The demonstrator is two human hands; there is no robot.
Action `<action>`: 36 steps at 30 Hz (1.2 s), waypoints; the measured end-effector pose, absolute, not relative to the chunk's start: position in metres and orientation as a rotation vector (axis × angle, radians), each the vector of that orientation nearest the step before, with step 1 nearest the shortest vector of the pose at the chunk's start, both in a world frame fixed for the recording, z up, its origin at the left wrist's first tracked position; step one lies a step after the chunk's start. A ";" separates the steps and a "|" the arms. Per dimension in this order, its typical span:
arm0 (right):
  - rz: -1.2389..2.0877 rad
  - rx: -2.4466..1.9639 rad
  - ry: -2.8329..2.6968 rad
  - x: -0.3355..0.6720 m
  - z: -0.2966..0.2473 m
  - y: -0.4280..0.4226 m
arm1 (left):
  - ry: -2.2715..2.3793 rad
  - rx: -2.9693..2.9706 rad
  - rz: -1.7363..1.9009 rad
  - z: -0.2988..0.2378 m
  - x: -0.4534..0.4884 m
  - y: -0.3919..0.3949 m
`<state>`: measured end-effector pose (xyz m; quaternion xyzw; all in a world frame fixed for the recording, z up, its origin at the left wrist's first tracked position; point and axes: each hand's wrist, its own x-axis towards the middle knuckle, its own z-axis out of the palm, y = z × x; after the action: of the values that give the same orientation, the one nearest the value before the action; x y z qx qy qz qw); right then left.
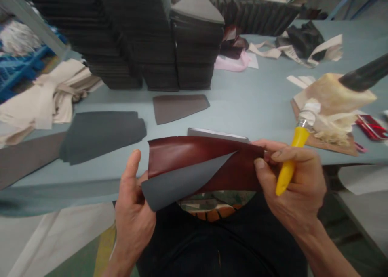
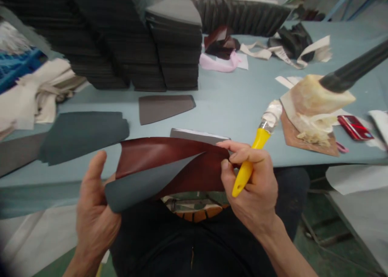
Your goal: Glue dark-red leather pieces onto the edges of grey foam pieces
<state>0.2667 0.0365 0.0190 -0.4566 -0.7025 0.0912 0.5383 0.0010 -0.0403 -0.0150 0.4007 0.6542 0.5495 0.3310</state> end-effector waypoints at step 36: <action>0.707 -0.774 -1.798 0.100 0.021 0.147 | 2.343 1.442 1.402 0.011 -0.194 0.071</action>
<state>0.0999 0.1473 0.0208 -0.3207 -0.7454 0.2930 0.5057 -0.1943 0.0710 0.0111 0.4669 0.7586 0.4537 0.0269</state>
